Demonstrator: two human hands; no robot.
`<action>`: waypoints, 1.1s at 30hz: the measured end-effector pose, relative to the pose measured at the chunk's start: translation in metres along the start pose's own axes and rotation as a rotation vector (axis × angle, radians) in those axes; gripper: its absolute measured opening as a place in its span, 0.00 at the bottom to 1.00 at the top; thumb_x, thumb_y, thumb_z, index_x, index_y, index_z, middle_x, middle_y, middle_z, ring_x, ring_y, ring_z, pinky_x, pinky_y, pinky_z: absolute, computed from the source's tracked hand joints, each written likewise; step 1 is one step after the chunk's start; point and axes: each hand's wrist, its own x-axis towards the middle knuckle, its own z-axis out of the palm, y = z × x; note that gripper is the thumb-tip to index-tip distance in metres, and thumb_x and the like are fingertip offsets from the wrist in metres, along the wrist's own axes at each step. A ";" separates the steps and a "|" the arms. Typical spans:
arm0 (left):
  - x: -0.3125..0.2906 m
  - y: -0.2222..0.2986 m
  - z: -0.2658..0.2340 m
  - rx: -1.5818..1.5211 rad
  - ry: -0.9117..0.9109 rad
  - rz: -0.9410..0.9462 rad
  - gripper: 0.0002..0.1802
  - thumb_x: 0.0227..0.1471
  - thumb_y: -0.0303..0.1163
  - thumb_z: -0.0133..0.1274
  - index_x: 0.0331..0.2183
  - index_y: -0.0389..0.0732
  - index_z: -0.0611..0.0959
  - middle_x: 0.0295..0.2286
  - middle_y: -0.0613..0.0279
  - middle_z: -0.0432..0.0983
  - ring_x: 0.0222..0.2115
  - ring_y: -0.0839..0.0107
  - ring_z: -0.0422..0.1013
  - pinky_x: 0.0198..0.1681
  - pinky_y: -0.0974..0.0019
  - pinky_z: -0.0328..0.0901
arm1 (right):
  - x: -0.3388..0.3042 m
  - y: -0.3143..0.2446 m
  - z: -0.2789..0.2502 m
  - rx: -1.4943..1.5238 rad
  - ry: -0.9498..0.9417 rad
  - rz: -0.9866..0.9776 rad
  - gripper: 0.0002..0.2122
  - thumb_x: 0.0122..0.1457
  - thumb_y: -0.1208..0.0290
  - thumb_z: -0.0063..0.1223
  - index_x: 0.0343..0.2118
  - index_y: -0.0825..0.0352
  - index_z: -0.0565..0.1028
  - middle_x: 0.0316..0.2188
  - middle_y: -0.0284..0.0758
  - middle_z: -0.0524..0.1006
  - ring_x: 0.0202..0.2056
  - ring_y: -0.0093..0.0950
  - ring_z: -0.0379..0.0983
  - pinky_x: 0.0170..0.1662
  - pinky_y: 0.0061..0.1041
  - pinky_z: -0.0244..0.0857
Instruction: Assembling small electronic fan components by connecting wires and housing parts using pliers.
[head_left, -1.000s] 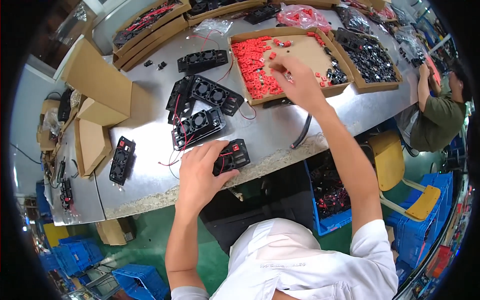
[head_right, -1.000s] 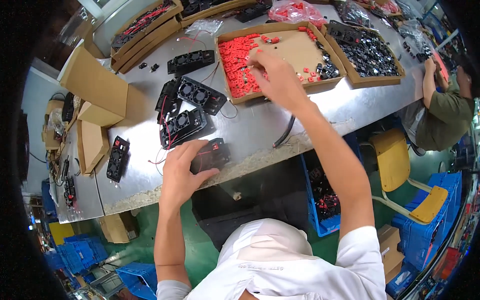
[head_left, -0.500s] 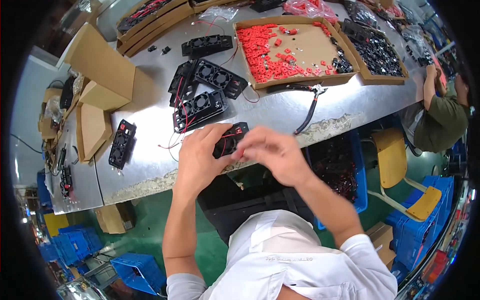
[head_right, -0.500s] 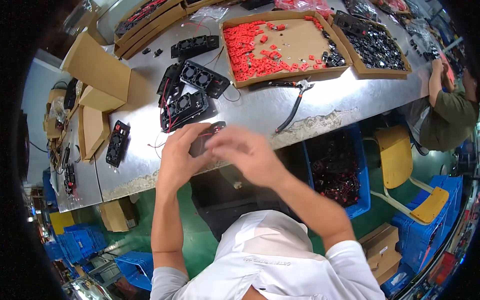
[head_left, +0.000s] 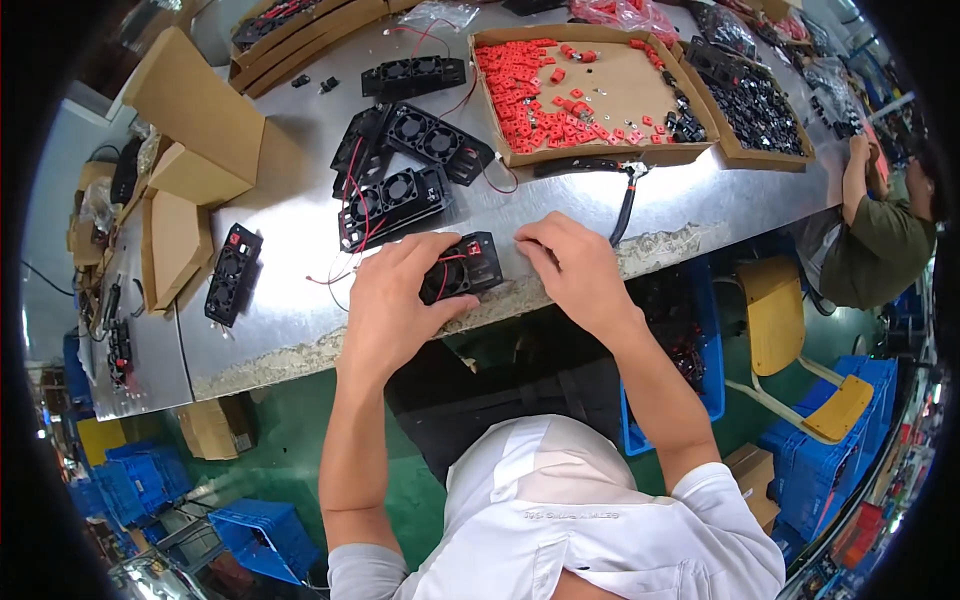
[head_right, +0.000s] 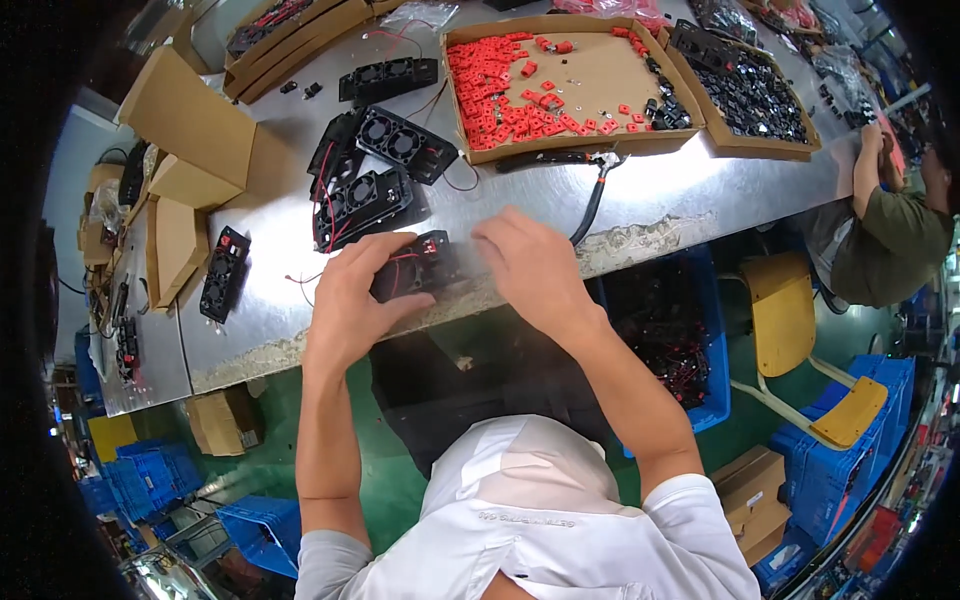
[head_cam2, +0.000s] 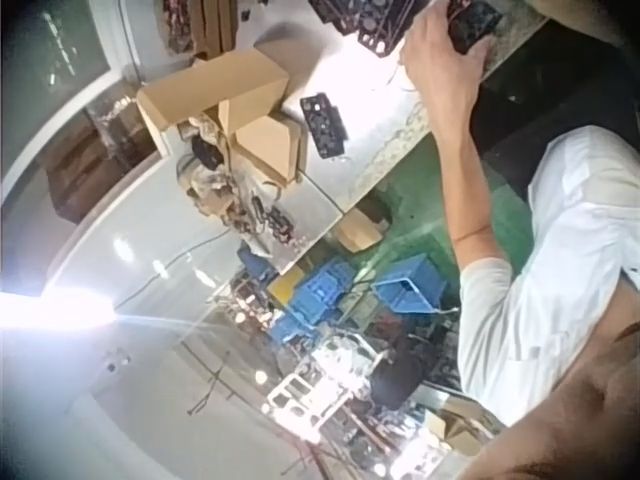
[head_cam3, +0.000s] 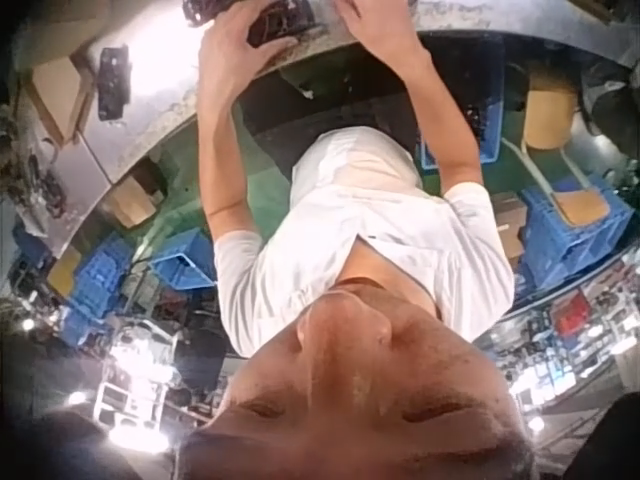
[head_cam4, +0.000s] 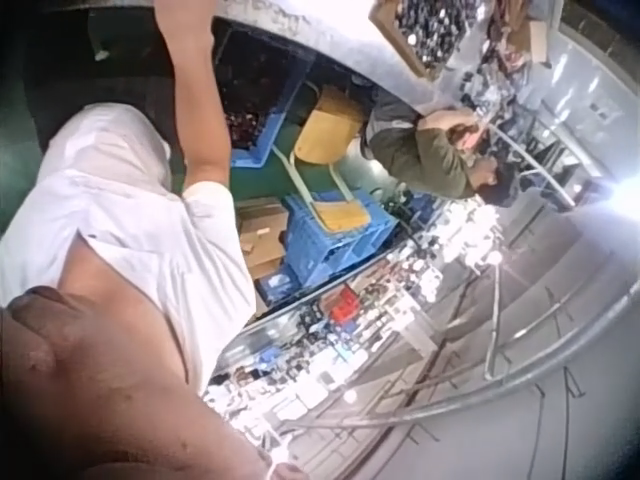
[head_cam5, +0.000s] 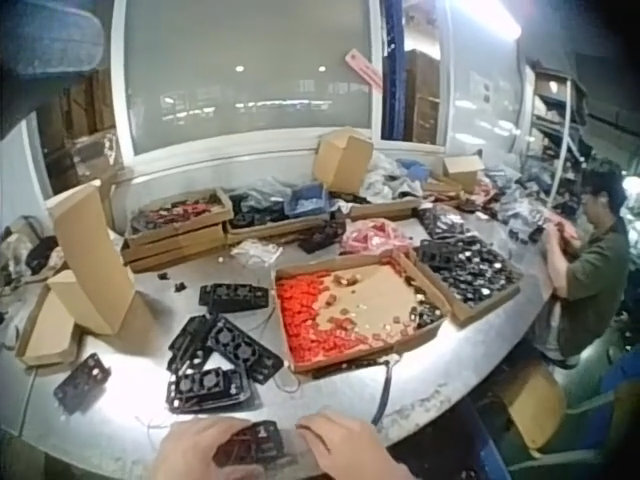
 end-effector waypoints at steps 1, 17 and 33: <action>0.000 0.000 0.000 0.000 0.005 0.009 0.33 0.31 0.32 0.71 0.45 0.40 0.80 0.42 0.56 0.78 0.42 0.55 0.73 0.48 0.60 0.66 | 0.001 0.000 0.000 -0.049 0.023 -0.047 0.08 0.56 0.80 0.55 0.39 0.69 0.77 0.27 0.35 0.74 0.27 0.25 0.73 0.32 0.23 0.66; -0.004 -0.006 0.005 0.038 0.065 0.059 0.32 0.32 0.37 0.70 0.44 0.42 0.80 0.40 0.60 0.78 0.40 0.57 0.73 0.45 0.57 0.65 | 0.008 0.003 -0.017 -0.113 -0.115 -0.103 0.05 0.55 0.78 0.55 0.35 0.69 0.75 0.32 0.39 0.72 0.33 0.39 0.72 0.37 0.31 0.67; -0.004 -0.006 0.004 0.048 0.061 0.070 0.33 0.32 0.37 0.70 0.44 0.41 0.80 0.41 0.60 0.78 0.40 0.57 0.72 0.45 0.57 0.65 | 0.021 0.015 -0.039 -0.101 -0.340 -0.267 0.08 0.55 0.80 0.55 0.38 0.70 0.77 0.35 0.38 0.72 0.36 0.35 0.72 0.40 0.28 0.66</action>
